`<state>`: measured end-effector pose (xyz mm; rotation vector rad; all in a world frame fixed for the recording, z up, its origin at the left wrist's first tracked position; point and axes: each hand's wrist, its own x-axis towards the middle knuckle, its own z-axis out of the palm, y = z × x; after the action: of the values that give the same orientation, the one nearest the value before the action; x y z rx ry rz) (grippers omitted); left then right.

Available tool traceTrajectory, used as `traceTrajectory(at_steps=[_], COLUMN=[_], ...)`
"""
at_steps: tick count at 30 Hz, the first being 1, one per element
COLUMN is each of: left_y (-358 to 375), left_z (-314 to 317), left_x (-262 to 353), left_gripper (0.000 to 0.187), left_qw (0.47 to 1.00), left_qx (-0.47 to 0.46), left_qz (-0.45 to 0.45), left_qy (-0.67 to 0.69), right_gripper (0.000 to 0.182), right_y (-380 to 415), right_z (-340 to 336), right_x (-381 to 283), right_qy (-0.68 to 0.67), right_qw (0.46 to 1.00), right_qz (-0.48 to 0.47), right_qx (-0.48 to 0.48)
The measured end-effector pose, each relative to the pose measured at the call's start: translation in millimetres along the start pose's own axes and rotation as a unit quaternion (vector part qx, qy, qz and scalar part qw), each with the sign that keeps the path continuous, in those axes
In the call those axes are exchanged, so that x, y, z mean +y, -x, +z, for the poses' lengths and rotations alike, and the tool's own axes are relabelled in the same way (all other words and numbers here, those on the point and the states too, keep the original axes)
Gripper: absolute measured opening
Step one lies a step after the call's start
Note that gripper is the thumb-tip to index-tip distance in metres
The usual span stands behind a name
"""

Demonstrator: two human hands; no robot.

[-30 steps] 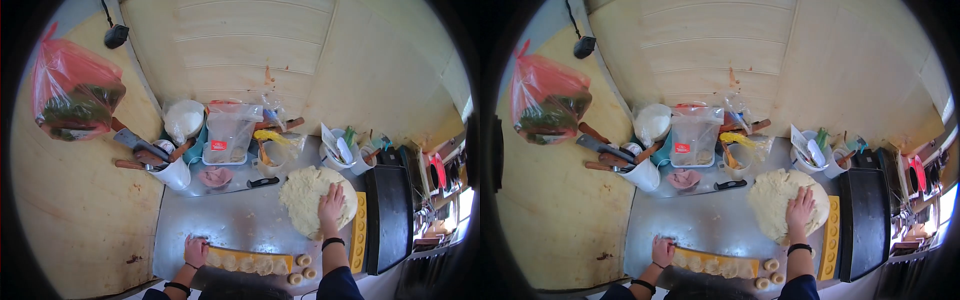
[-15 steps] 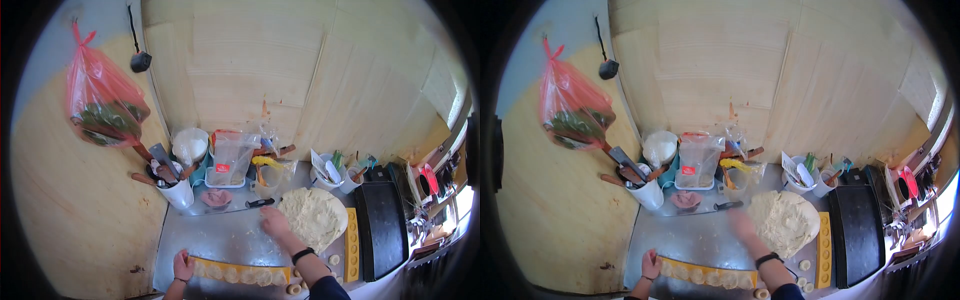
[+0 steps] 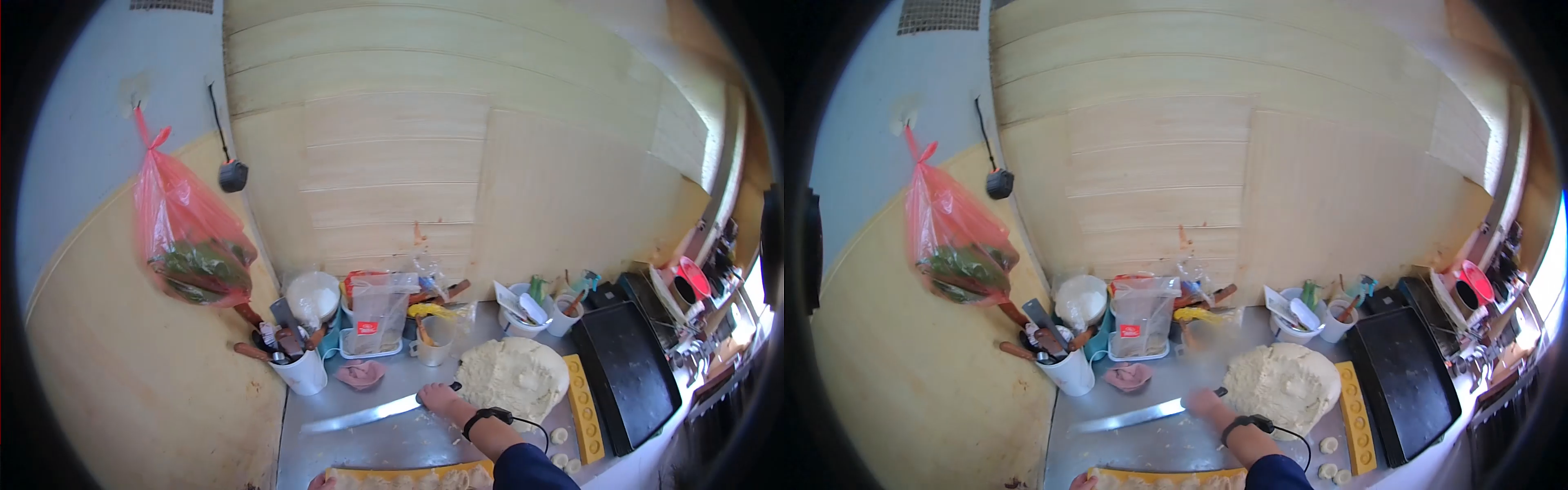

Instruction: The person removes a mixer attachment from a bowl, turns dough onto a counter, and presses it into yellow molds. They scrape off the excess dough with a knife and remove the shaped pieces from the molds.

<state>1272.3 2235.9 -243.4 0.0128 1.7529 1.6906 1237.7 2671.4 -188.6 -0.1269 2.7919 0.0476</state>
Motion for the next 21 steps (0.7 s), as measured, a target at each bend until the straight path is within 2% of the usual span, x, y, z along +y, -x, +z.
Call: traceTrajectory(at_steps=[1,3,4,5,6,7,8,9,10,11,12,13,14,17,19,20,21], left_y=[8.6,23.5,22.2,21.2,18.2,27.9,38.5,34.9,30.2,25.8,29.2,37.0,43.4,38.5,29.9,48.0,50.7], left_z=[3.8,14.1,5.3,-14.1,-22.6,-18.2,-13.6,-20.5,-35.6,-43.2,-34.6,-24.8,-14.1,11.1,48.3,79.8,90.9], left_x=[12.4,26.8,20.9,10.2,6.3,27.5,50.7,47.4,38.1,36.0,47.7,57.8,68.9,80.3,84.9,107.7,117.1], left_gripper=[0.038,0.039,0.039,0.041,0.042,0.044,0.046,0.046,0.048,0.051,0.051,0.052,0.053,0.058,0.025,0.027,0.022], left_qw=[1.0,0.999,0.999,0.974,0.894,0.95,0.98,0.981,0.989,0.989,0.991,0.983,0.973,0.982,0.961,0.962,0.965], left_qx=[-0.013,0.019,0.002,0.029,0.055,0.094,0.132,0.12,0.13,0.138,0.128,0.169,0.211,0.174,0.12,0.135,0.1], left_qz=[0.003,0.029,0.026,0.086,0.151,0.101,0.047,0.054,0.047,0.039,0.043,0.065,0.085,0.05,0.165,0.168,0.157], left_qy=[-0.006,0.026,0.018,-0.207,-0.418,-0.281,-0.138,-0.145,-0.057,0.03,0.023,0.024,0.028,-0.06,0.184,0.169,0.183], right_gripper=[0.031,0.032,0.032,0.033,0.034,0.032,0.032,0.033,0.035,0.035,0.037,0.04,0.04,0.041,0.04,0.038,0.037], right_y=[11.5,43.0,61.5,84.7,108.8,134.1,159.0,183.3,204.9,224.3,242.1,255.3,264.6,286.4,293.6,297.5,301.8], right_z=[1.4,7.7,8.0,-1.3,-11.1,-18.7,-22.6,-26.7,-29.0,-26.8,-20.5,-14.8,-10.8,-2.4,-11.9,-21.7,-38.9], right_x=[-1.8,-10.6,-14.8,-23.9,-32.1,-41.6,-51.3,-58.2,-64.9,-72.7,-81.8,-91.9,-100.9,-124.4,-133.5,-139.2,-145.4], right_qy=[-0.002,-0.024,-0.029,-0.063,-0.096,-0.135,-0.139,-0.2,-0.26,-0.264,-0.324,-0.383,-0.387,-0.478,-0.494,-0.506,-0.505], right_qw=[1.0,0.995,0.996,0.996,0.994,0.987,0.986,0.974,0.957,0.954,0.931,0.903,0.9,0.85,0.844,0.837,0.841], right_qz=[0.014,-0.065,-0.046,-0.033,-0.019,0.018,0.033,0.072,0.108,0.119,0.14,0.158,0.163,0.179,0.159,0.15,0.147], right_qx=[0.003,0.066,0.066,0.061,0.058,0.087,0.091,0.081,0.071,0.079,0.097,0.113,0.116,0.131,0.136,0.147,0.126])
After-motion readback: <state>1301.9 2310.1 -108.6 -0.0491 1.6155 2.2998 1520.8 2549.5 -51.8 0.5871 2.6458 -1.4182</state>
